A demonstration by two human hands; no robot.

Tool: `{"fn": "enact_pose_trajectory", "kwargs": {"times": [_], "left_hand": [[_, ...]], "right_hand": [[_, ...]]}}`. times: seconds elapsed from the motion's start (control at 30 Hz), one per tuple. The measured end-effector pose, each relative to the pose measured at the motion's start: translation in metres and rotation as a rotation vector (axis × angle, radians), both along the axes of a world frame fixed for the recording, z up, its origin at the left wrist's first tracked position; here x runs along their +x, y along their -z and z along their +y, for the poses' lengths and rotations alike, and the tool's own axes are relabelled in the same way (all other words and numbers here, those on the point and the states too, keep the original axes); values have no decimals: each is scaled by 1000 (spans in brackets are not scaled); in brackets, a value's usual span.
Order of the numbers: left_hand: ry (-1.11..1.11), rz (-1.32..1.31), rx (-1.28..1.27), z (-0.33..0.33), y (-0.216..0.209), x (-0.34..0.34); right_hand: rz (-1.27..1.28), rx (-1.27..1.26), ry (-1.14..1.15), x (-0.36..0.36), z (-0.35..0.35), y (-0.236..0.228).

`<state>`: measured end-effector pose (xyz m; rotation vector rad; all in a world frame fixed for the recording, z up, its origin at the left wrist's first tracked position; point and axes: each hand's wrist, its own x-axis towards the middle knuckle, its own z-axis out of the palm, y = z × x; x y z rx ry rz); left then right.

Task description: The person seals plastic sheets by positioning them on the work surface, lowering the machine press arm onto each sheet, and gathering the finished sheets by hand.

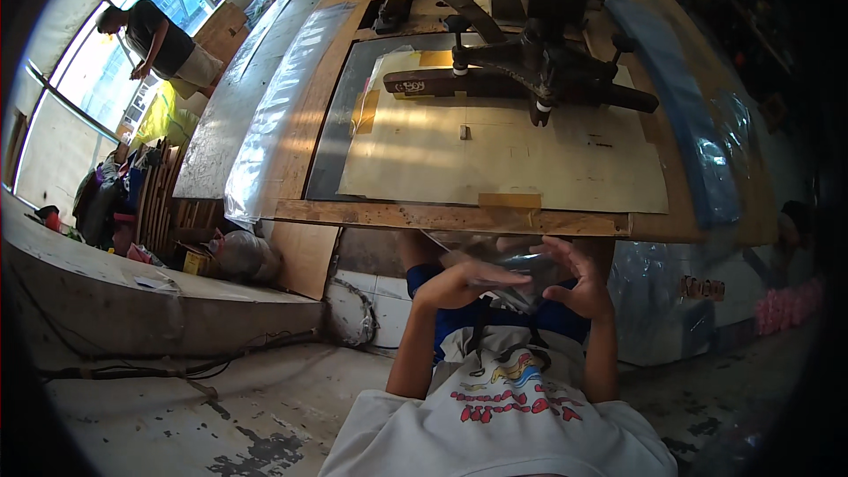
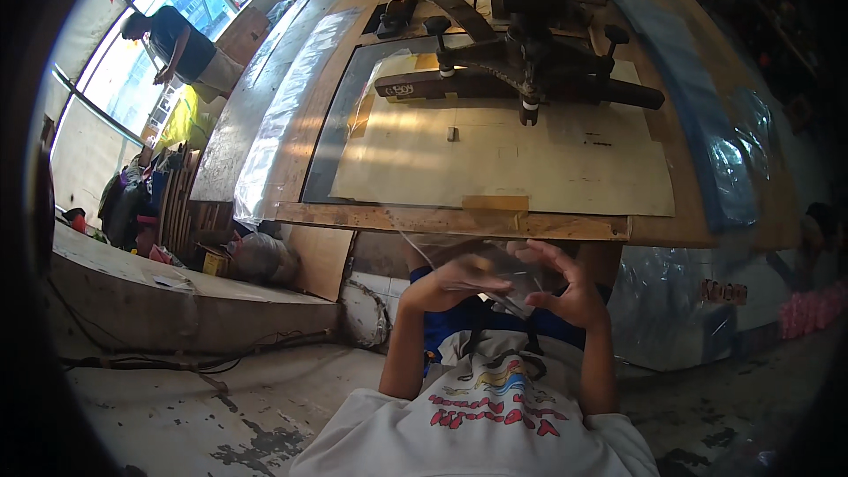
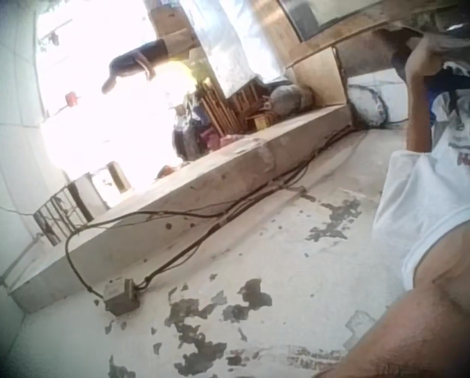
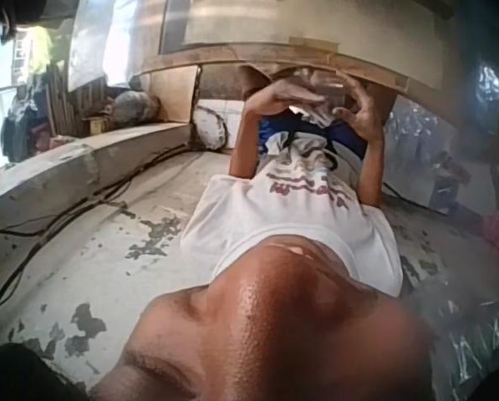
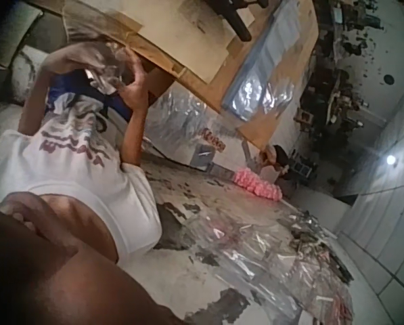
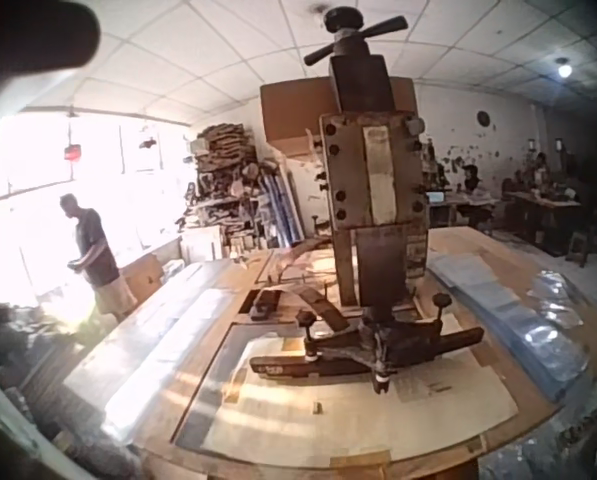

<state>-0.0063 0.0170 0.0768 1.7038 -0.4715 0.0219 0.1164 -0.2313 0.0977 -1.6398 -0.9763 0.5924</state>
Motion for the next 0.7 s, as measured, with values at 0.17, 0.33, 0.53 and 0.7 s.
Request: {"fn": "enact_pose_trajectory", "kwargs": {"times": [0.17,0.33,0.53,0.7], "left_hand": [[6,214,1,-32,26,1],[-93,430,70,-54,77,1],[-332,158,71,-74,179,19],[-512,79,164,-65,231,30]], "right_hand": [[241,141,320,-19,-1,-33],[286,156,540,-19,-15,-32],[243,-50,586,2,25,-44],[-832,-302,643,1,66,-67]]}}
